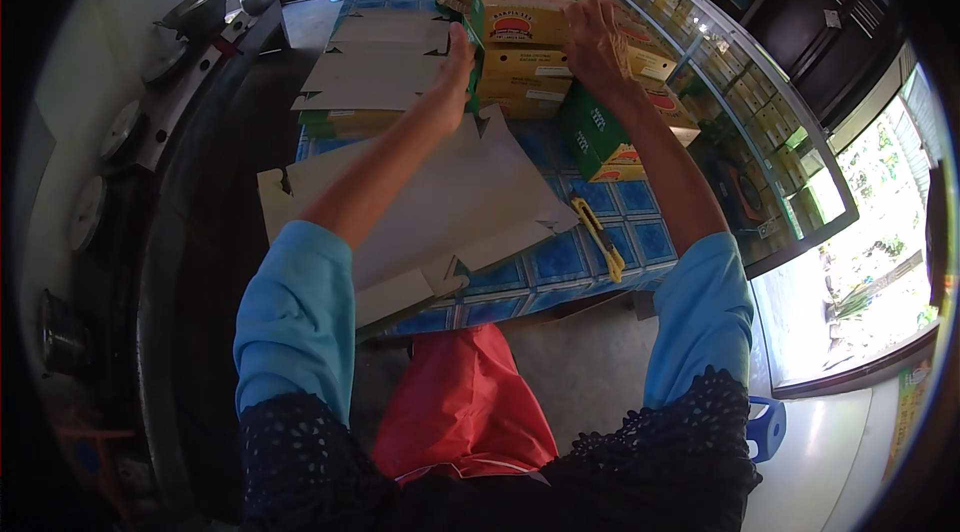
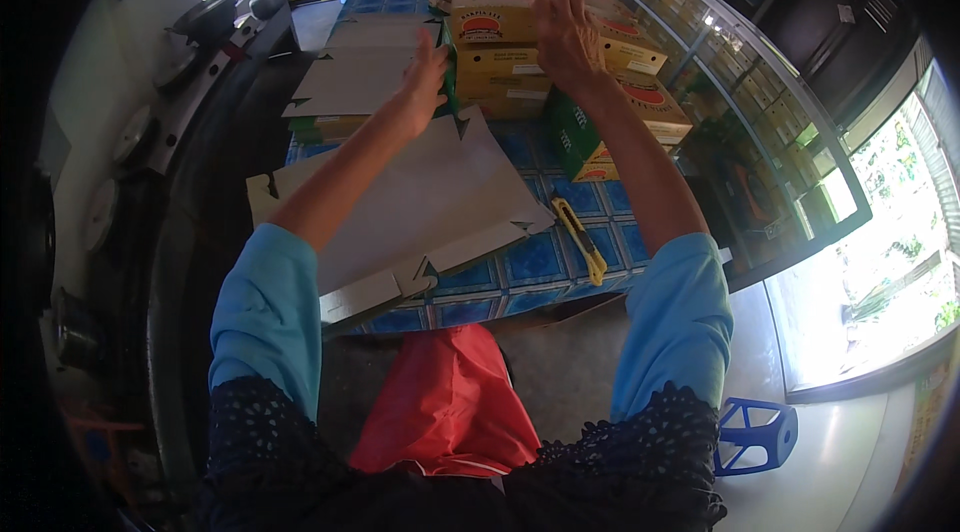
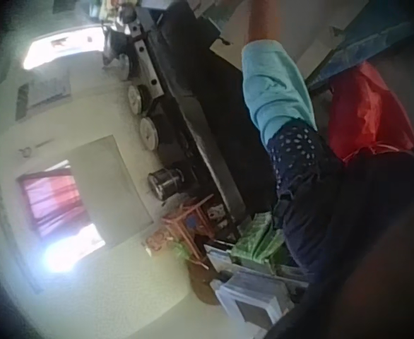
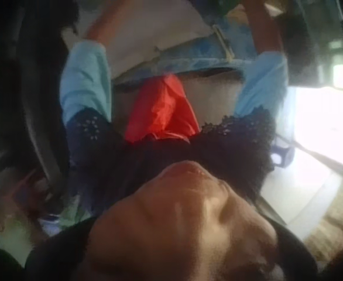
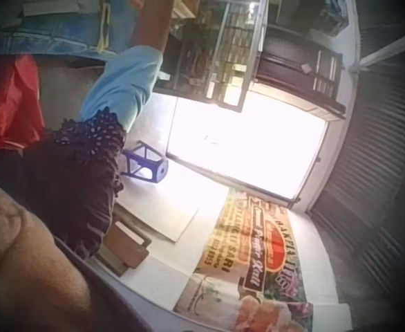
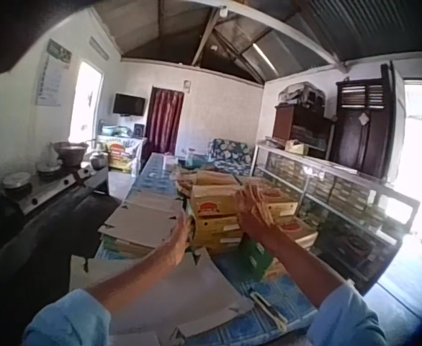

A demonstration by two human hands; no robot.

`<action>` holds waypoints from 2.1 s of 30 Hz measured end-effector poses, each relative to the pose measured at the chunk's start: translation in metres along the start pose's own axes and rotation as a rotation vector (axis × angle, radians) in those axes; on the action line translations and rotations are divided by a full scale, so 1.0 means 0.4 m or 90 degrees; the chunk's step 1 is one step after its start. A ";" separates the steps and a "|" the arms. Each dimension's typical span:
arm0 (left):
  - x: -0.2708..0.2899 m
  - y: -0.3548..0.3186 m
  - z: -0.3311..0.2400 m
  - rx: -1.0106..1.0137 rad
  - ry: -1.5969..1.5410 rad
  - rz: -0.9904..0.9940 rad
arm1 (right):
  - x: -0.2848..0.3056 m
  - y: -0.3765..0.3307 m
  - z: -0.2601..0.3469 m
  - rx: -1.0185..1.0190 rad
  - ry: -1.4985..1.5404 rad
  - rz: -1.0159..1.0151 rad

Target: The person folds flat cardboard sheets into boxes for pastries, one by one.

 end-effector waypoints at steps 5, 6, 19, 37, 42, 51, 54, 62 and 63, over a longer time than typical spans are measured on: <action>-0.051 0.031 0.006 -0.010 0.007 0.041 | -0.019 -0.032 -0.038 0.001 0.023 0.052; -0.058 0.037 0.002 -0.008 0.005 0.047 | -0.024 -0.039 -0.045 0.000 0.026 0.067; 0.061 0.024 0.025 -0.045 0.202 -0.191 | 0.061 -0.102 0.033 -0.079 0.037 0.043; 0.042 -0.513 0.061 -0.183 0.588 0.233 | 0.197 -0.404 0.268 0.011 0.525 0.428; 0.098 -0.446 0.101 -0.164 0.503 0.263 | 0.162 -0.368 0.242 -0.135 0.680 0.567; 0.050 -0.429 0.137 -0.293 0.578 0.188 | 0.128 -0.399 0.202 -0.268 0.612 0.513; 0.071 -0.447 0.130 -0.297 0.592 0.080 | 0.139 -0.380 0.262 -0.305 0.596 0.370; 0.019 -0.506 -0.102 -0.415 0.498 -0.032 | 0.246 -0.317 0.269 -0.523 0.600 -0.015; 0.009 -0.525 -0.128 -0.495 0.534 -0.033 | 0.269 -0.312 0.278 -0.515 0.647 -0.024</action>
Point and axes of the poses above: each hand's wrist, its own y-axis towards the middle knuckle, its own x-axis out of the back of the hand, z = x × y, the point moved 1 cm from there along y, towards the middle knuckle, and after that the axes turned 4 degrees about -x, right-handed, at the moved point
